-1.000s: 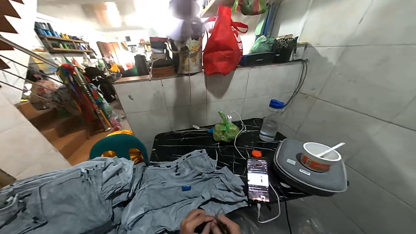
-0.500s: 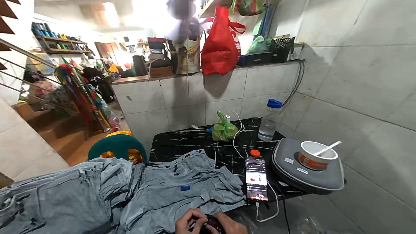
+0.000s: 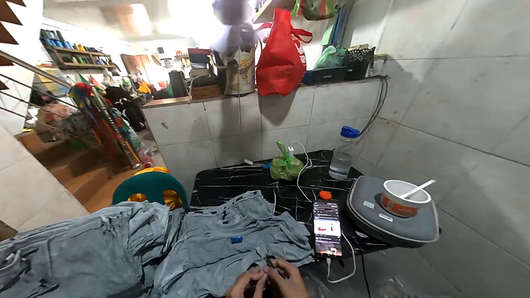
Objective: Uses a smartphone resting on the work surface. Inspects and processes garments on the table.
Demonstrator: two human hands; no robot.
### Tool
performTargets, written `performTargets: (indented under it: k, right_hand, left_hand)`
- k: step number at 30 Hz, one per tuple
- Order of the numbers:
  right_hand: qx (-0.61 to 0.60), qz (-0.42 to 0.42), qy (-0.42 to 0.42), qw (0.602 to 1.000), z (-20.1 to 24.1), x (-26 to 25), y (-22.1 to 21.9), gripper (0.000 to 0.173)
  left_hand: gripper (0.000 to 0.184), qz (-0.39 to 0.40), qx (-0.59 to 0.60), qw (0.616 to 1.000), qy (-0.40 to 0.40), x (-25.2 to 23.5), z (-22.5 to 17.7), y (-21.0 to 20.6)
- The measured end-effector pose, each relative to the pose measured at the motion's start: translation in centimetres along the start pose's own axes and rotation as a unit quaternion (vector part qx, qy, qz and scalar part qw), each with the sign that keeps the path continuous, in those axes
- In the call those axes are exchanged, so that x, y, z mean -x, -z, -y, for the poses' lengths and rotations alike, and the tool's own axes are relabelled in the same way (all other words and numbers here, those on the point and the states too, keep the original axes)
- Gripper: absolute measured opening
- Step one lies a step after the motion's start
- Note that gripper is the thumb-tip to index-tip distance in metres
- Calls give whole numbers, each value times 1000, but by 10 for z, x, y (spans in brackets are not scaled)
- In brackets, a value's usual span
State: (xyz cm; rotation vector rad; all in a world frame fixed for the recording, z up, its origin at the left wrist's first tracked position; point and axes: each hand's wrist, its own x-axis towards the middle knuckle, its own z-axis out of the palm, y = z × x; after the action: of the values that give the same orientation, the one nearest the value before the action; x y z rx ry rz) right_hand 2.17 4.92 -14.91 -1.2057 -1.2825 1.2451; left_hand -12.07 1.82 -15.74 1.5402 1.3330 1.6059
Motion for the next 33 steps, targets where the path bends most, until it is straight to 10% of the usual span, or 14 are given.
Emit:
performTargets:
  k: [8,14,33]
  right_hand:
    - [94,44,-8,995,6,-6,6,31]
    - [91,32,7,995,-3,-3,8,20]
    - [42,-37,52,997,-1,22,-1,31]
  left_hand:
    - [9,26,-215,954,-209,11,3,-8]
    - [9,16,-71,993,-97,7,3,0]
    - [12,80,-203,973,-70,1,6,12]
